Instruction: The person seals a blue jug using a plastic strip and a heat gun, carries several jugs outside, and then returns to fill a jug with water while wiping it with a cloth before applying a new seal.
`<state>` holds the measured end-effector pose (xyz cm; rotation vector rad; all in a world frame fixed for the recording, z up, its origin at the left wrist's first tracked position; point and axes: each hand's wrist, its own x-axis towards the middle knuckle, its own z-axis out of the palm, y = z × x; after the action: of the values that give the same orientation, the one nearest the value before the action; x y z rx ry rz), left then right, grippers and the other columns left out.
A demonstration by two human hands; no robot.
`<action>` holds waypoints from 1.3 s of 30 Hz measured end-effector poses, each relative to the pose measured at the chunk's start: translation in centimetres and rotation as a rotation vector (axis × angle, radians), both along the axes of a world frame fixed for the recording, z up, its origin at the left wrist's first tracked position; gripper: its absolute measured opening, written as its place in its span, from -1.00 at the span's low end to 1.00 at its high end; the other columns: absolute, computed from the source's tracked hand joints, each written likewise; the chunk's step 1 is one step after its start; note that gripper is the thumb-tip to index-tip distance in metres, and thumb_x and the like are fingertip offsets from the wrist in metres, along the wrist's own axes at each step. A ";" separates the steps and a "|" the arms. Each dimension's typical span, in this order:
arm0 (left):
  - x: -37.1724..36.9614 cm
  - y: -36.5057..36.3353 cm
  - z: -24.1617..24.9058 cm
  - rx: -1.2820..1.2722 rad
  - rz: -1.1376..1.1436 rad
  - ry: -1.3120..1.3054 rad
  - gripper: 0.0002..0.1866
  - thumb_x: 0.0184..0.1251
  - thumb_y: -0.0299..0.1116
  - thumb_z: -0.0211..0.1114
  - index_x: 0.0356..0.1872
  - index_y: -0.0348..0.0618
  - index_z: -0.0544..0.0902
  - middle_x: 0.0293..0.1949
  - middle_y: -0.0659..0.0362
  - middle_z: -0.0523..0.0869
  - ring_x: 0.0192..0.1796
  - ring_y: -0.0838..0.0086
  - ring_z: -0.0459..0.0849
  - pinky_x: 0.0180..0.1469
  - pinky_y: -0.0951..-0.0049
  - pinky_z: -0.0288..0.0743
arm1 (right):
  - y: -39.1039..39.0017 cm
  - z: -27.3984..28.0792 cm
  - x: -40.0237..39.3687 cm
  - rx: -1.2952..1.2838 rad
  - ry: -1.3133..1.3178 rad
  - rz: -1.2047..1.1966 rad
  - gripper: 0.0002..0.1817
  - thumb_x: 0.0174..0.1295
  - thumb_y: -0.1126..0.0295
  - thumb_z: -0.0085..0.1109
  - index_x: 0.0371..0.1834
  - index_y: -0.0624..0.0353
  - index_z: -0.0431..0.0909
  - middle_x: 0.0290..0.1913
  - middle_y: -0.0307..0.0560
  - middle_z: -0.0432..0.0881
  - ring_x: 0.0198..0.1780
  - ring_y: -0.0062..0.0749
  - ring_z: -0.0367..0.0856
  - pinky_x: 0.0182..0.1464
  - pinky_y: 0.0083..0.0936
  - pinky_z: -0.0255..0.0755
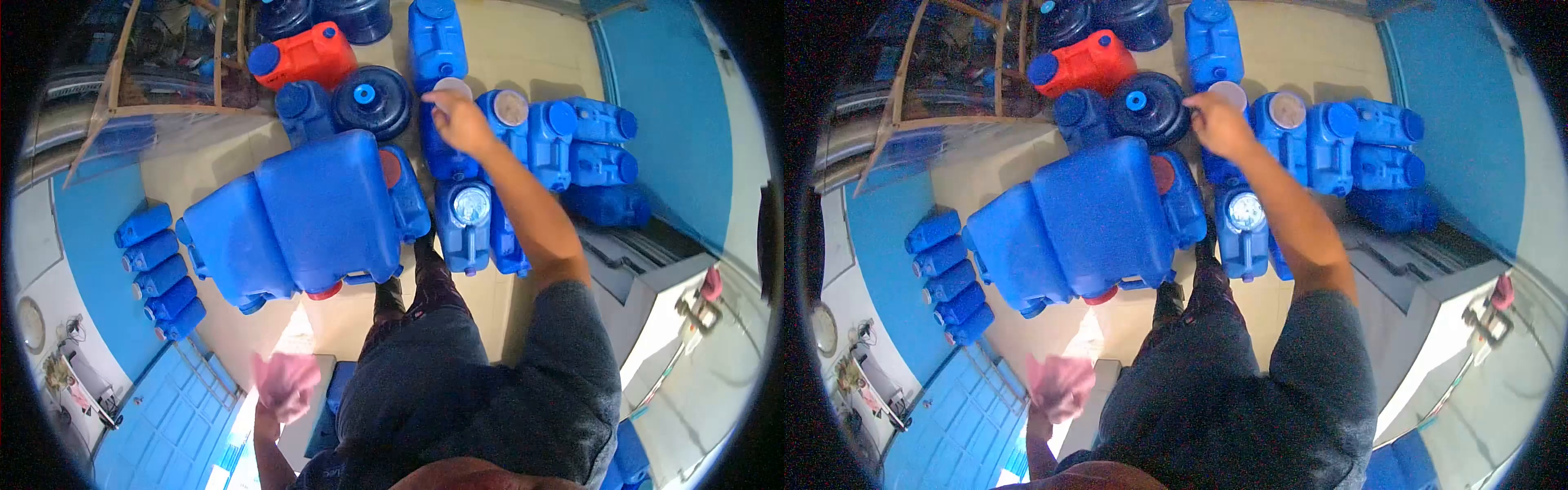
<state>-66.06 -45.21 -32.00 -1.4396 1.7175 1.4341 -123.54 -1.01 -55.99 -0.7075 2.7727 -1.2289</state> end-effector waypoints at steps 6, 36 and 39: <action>8.5 1.3 1.1 -0.220 -0.323 -0.474 -0.45 0.41 -0.28 0.30 0.30 -0.39 0.44 0.09 -0.10 0.67 0.10 0.20 0.65 0.10 0.22 0.56 | 3.5 -12.2 -12.6 0.107 0.010 -0.212 -0.63 0.17 0.37 0.19 0.08 0.12 0.65 0.00 0.32 0.68 0.04 0.19 0.67 0.16 -0.08 0.54; 7.5 9.3 3.9 -0.188 0.115 -0.616 -0.45 0.26 -0.37 0.40 0.26 -0.31 0.49 0.02 0.05 0.69 0.01 0.30 0.66 0.08 0.29 0.57 | 10.6 -10.2 -18.8 -0.696 -0.383 -0.782 -0.39 0.12 0.20 0.51 0.18 0.32 0.58 -0.15 -0.03 0.73 -0.21 -0.41 0.65 -0.08 -0.41 0.55; 8.4 9.1 3.1 -0.185 0.109 -0.572 -0.46 0.26 -0.39 0.39 0.25 -0.31 0.50 0.01 0.05 0.69 0.01 0.30 0.67 0.08 0.28 0.57 | 15.3 -7.7 -14.7 -0.626 -0.185 -0.948 -0.59 0.16 0.21 0.51 -0.02 0.24 0.71 -0.20 -0.14 0.74 -0.23 -0.45 0.63 -0.10 -0.46 0.52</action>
<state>-57.66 -36.15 -28.94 -1.8434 1.4407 0.8045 -138.27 14.26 -63.68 0.8350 2.5531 -2.1688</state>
